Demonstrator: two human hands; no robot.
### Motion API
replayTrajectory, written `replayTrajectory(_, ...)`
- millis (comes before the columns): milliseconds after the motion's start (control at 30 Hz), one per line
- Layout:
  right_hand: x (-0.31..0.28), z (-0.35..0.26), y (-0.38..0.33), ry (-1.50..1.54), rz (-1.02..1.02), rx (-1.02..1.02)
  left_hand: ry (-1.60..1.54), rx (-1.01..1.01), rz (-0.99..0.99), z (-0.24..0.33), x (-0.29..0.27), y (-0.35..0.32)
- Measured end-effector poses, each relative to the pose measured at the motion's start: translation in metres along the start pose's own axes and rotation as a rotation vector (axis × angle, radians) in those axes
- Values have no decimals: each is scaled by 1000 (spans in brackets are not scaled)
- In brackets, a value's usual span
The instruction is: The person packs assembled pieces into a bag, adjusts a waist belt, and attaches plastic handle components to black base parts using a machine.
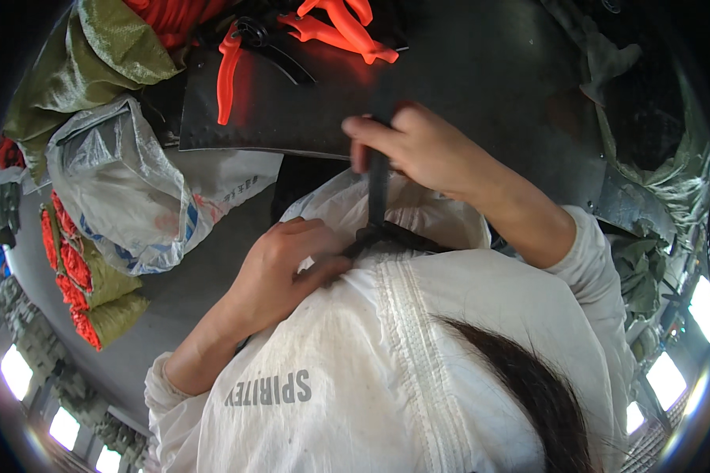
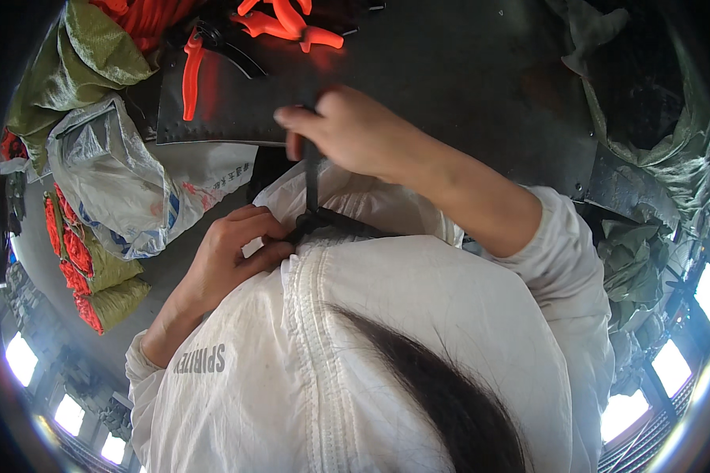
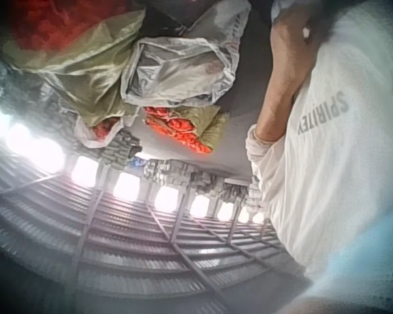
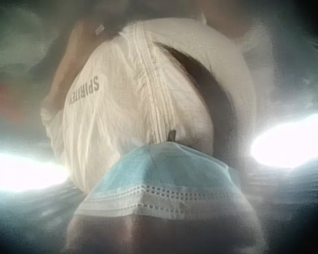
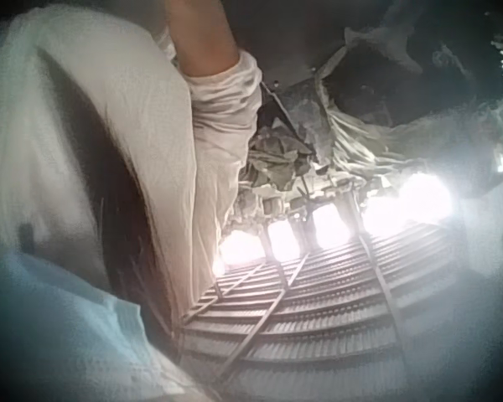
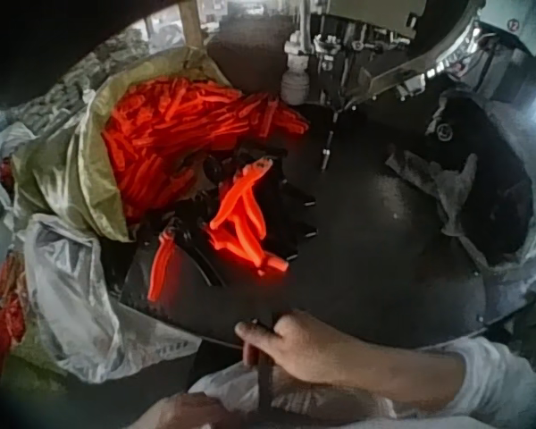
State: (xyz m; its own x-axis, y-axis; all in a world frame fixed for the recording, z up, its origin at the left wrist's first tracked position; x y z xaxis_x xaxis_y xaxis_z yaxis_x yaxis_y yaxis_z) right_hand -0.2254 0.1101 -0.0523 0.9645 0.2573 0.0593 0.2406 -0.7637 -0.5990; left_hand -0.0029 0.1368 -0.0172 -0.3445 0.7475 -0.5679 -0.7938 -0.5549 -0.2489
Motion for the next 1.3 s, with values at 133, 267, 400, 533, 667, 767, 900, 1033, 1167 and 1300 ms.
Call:
replayTrajectory(133, 50, -22, 29, -133, -252, -41, 261, 149, 133, 19, -16, -2)
replayTrajectory(267, 31, -34, 26, 75, -231, -202, 594, 431, 541, 49, -37, 7)
replayTrajectory(400, -14, -31, 15, 36, 23, -377, 696, 324, 227, 54, -23, 44)
replayTrajectory(533, -68, -20, -34, -60, 179, -547, 711, 126, -227, -6, -11, 5)
replayTrajectory(667, -129, -2, -68, 174, 198, -341, 807, -146, -565, -56, -24, -34)
replayTrajectory(767, -165, 0, -87, 245, 326, -389, 759, -96, -552, -66, -49, -27)
replayTrajectory(900, -223, -2, -122, 172, 789, -553, 670, -22, -563, -74, -66, -7)
replayTrajectory(1033, -280, -7, -184, -247, 1422, -716, 551, 40, -599, -75, -71, 6)
replayTrajectory(1167, -306, 37, -187, -761, 1426, -335, 409, 92, -625, -70, -68, 10)
replayTrajectory(1300, -306, 38, -178, -639, 1432, -615, 429, -31, -674, -2, -75, 47)
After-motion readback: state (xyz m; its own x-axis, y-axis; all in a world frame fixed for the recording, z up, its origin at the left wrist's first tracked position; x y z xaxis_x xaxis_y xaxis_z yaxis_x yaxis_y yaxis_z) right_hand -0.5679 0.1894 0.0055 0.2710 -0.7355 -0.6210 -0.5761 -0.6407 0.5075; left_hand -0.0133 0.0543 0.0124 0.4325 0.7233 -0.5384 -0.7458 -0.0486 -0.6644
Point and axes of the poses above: each hand's wrist, its own y-axis towards the middle knuckle, its own x-axis out of the palm, z = x × y, the point moved 3 cm from there along y, towards the middle knuckle, and after that the axes turned 12 degrees about y, right-handed, at the moved point
